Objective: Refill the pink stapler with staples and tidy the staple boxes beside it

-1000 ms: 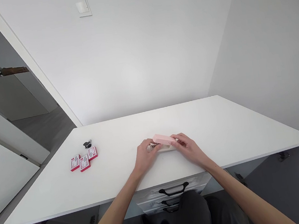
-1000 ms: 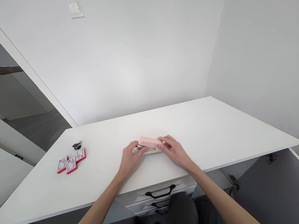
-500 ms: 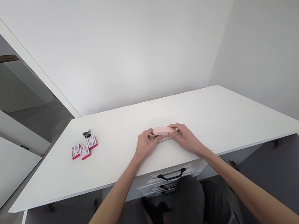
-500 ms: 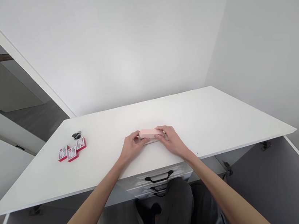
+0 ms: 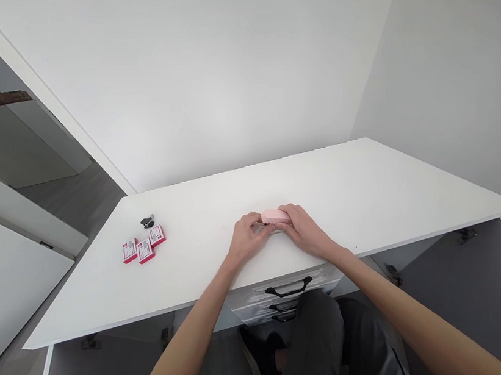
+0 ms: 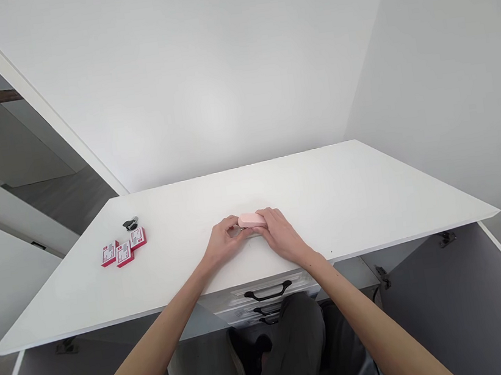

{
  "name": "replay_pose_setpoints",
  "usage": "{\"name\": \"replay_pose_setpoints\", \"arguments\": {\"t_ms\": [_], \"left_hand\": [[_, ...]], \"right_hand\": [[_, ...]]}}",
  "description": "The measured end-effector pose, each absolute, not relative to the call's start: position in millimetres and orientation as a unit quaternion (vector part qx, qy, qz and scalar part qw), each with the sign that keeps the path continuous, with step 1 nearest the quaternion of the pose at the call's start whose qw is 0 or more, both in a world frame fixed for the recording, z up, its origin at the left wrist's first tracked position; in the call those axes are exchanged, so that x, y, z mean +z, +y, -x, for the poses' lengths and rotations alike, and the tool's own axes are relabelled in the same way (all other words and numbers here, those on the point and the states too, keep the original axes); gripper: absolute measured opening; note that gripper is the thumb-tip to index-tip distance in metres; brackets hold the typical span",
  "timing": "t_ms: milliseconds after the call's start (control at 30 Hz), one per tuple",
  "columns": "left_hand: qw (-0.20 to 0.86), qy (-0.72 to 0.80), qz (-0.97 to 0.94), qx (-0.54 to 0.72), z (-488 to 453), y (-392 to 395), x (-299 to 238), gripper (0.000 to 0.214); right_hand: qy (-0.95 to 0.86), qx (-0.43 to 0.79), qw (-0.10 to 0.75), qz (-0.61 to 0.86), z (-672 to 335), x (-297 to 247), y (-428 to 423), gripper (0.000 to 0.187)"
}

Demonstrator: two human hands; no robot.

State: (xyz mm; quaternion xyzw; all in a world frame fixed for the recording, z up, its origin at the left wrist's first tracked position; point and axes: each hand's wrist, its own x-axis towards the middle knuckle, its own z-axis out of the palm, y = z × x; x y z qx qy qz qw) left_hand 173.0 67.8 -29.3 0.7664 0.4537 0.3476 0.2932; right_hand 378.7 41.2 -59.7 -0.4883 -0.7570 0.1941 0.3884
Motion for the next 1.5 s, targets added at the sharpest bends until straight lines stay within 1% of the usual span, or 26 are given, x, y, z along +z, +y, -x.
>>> {"name": "replay_pose_setpoints", "arguments": {"t_ms": [300,533,600,800,967,1200,1367,1500], "left_hand": [[0.294,0.454,-0.767,0.346,-173.8,65.5,-26.3,0.03],[0.291,0.44,-0.775,0.348,-173.3,66.5,-30.1,0.032],[0.293,0.436,-0.776,0.348,-173.9,66.9,-31.6,0.031],[0.289,0.431,-0.779,0.351,-175.2,68.4,-37.0,0.023],[0.275,0.434,-0.78,0.357,-175.0,68.7,-38.6,0.019],[0.274,0.42,-0.79,0.353,-175.9,67.0,-38.0,0.021],[0.275,0.423,-0.787,0.355,-175.6,67.0,-37.2,0.022],[0.281,0.429,-0.782,0.355,-175.5,66.9,-36.2,0.021]], "right_hand": [[-0.725,0.247,0.4,0.504,-378.3,-57.8,39.7,0.032],[-0.706,0.266,0.412,0.511,-378.2,-59.7,38.6,0.042],[-0.696,0.284,0.421,0.507,-377.5,-59.9,38.4,0.044],[-0.662,0.359,0.481,0.45,-371.6,-56.7,36.7,0.037],[-0.645,0.389,0.5,0.427,-372.5,-58.5,38.2,0.039],[-0.63,0.397,0.508,0.432,-374.0,-56.6,38.6,0.048],[-0.628,0.396,0.513,0.432,-374.0,-54.9,38.6,0.051],[-0.622,0.398,0.518,0.431,-373.8,-53.8,37.9,0.05]]}}
